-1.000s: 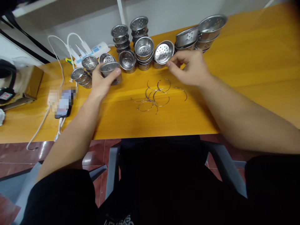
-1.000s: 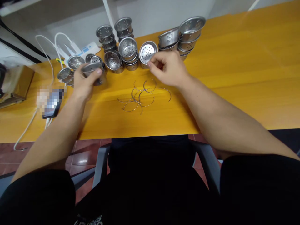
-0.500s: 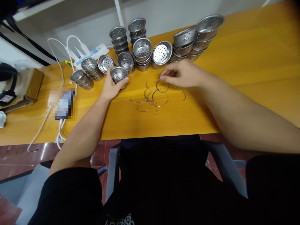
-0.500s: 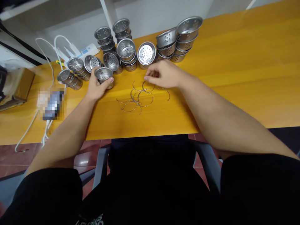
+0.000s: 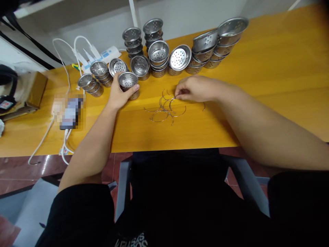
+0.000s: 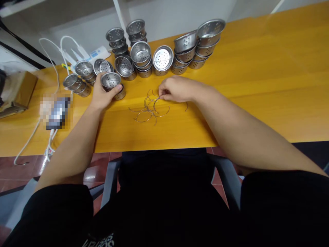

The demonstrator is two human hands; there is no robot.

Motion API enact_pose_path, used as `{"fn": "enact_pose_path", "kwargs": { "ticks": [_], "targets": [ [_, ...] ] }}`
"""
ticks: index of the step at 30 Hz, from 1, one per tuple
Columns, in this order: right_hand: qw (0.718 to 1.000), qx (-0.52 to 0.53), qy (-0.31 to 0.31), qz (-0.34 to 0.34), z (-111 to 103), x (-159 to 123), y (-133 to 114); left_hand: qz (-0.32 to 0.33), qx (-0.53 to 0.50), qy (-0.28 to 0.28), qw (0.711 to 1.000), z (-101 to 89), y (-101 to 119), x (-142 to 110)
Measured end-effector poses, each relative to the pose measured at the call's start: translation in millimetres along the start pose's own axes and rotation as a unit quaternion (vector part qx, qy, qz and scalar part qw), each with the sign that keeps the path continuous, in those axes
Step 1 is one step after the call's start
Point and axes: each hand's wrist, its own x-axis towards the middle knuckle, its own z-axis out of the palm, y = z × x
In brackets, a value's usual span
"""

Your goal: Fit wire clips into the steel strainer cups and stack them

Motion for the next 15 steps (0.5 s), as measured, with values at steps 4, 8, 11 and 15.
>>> {"fn": "enact_pose_path", "kwargs": {
  "ticks": [4,8,11,15],
  "targets": [
    [1.000,0.017,-0.004,-0.007,-3,-3,-5,0.024,-0.001,0.029,0.999,-0.4,3,2],
    [0.997,0.054,0.037,-0.026,-10,-8,-4,0.091,-0.001,0.037,0.995,5.7,11,5],
    [0.994,0.072,0.074,-0.030,-15,-12,-1,0.135,-0.011,0.010,0.991,15.4,26,5],
    [0.989,0.088,0.114,-0.034,-14,-13,4,0.154,-0.034,-0.036,0.987,31.9,63,3]
  ]
}}
